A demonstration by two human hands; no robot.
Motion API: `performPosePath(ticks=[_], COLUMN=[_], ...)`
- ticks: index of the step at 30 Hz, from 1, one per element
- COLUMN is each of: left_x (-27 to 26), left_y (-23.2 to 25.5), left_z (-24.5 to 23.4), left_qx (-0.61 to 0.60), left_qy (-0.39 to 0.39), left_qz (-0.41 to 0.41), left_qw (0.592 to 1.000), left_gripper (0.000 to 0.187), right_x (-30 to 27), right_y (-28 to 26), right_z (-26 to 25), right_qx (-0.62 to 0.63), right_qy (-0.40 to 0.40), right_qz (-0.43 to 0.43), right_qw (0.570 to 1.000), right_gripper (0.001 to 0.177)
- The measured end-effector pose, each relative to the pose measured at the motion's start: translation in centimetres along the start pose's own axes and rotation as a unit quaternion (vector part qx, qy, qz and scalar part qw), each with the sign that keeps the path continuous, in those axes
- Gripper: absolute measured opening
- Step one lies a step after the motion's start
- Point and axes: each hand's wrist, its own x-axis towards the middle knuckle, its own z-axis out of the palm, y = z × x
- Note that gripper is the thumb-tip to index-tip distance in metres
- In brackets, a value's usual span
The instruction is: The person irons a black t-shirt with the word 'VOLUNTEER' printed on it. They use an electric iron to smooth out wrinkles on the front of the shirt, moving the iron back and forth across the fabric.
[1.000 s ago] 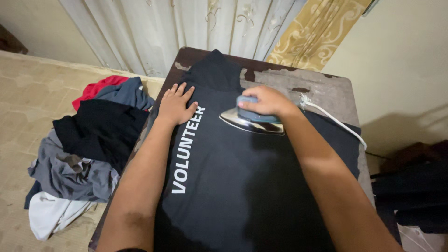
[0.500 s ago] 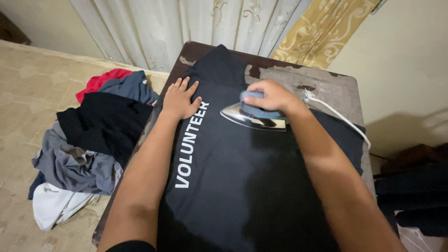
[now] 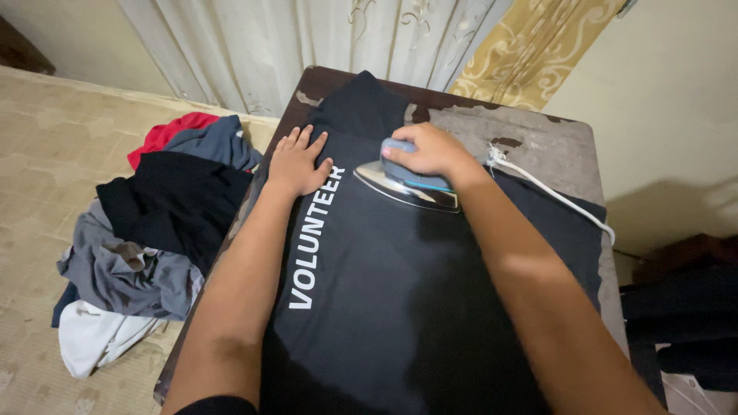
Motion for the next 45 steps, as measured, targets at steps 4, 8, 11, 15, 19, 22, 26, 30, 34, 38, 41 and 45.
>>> performPosePath(ticks=[4,8,11,15,19,22,26,30,34,38,41,45], left_x=[0.1,0.1,0.2,0.0,0.0,0.3,0.4,0.2,0.3,0.5,0.3,0.3], left_y=[-0.1,-0.4,-0.5,-0.4,-0.3,-0.5,-0.6,-0.4,-0.4,-0.5,-0.4,-0.4], left_z=[0.1,0.7,0.6,0.5,0.5,0.6,1.0,0.8,0.6,0.7,0.8,0.7], left_qx=[0.002,0.005,0.005,0.007,0.01,0.013,0.015,0.009,0.006,0.005,0.006,0.008], left_qy=[0.004,0.01,0.012,0.014,0.011,0.01,0.012,0.004,0.007,0.005,0.006,0.007], left_qz=[0.004,0.01,0.013,0.015,0.013,0.014,0.012,0.008,0.008,0.007,0.005,0.007], left_qw=[1.0,1.0,1.0,1.0,1.0,1.0,1.0,1.0,1.0,1.0,1.0,1.0], left_gripper=[0.07,0.069,0.069,0.068,0.069,0.07,0.07,0.07,0.07,0.07,0.07,0.07], right_x=[-0.4,-0.7,0.0,0.5,0.9,0.9,0.6,0.4,-0.6,-0.9,-0.4,-0.1], right_y=[0.2,-0.7,-1.9,-2.6,-1.6,-1.1,-1.7,-3.2,-3.6,-3.1,-2.1,-1.4], right_z=[0.1,0.0,0.4,0.6,0.9,1.2,1.2,0.7,0.3,0.3,0.2,-0.4], right_qx=[0.028,0.021,0.011,-0.014,0.035,0.061,0.057,-0.051,-0.051,-0.056,-0.046,-0.068], right_qy=[-0.077,-0.08,-0.023,0.008,-0.056,-0.085,-0.034,0.01,-0.034,-0.058,0.015,0.033], right_qz=[-0.048,-0.036,-0.013,0.028,-0.021,-0.045,-0.002,0.007,0.001,0.018,0.044,0.086], right_qw=[0.995,0.996,1.0,0.999,0.998,0.994,0.998,0.999,0.998,0.997,0.998,0.993], right_gripper=[0.047,0.045,0.044,0.042,0.044,0.044,0.045,0.046,0.045,0.045,0.044,0.043])
